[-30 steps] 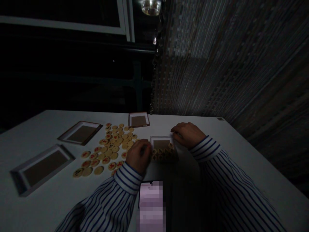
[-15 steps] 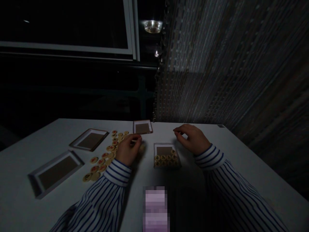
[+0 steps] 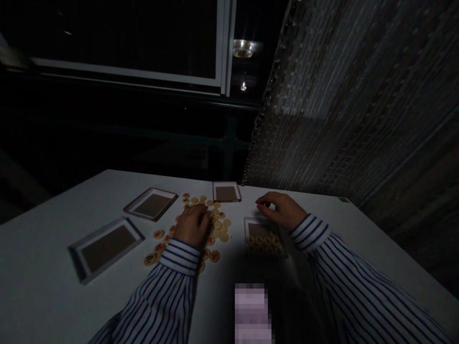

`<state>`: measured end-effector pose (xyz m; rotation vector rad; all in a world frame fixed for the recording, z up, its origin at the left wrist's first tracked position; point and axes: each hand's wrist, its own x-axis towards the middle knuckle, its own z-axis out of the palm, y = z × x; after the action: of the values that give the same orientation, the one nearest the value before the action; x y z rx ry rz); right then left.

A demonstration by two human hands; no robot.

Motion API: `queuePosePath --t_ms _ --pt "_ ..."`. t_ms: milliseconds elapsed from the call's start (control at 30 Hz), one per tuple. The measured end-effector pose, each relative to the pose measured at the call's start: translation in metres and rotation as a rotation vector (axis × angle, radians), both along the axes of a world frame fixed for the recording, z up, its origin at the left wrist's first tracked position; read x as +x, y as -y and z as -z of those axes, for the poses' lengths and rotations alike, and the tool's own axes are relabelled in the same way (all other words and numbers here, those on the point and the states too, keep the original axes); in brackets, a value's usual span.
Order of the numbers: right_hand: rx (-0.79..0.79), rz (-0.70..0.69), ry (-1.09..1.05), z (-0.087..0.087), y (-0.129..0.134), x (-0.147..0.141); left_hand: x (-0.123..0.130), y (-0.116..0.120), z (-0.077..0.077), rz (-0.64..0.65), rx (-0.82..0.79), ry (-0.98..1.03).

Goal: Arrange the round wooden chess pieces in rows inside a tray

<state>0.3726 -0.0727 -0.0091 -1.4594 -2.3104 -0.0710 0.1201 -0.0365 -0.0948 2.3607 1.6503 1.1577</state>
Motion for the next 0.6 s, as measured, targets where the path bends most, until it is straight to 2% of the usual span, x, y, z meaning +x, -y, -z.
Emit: queuePosePath --t_ms 333,600 --pt "-0.15 -0.009 0.15 0.032 -0.041 -0.042 0.001 -0.002 0.007 0.024 0.014 -0.07" --pt "-0.227 0.012 0.224 0.05 -0.058 -0.066 0.005 -0.002 0.014 0.063 0.031 -0.077"
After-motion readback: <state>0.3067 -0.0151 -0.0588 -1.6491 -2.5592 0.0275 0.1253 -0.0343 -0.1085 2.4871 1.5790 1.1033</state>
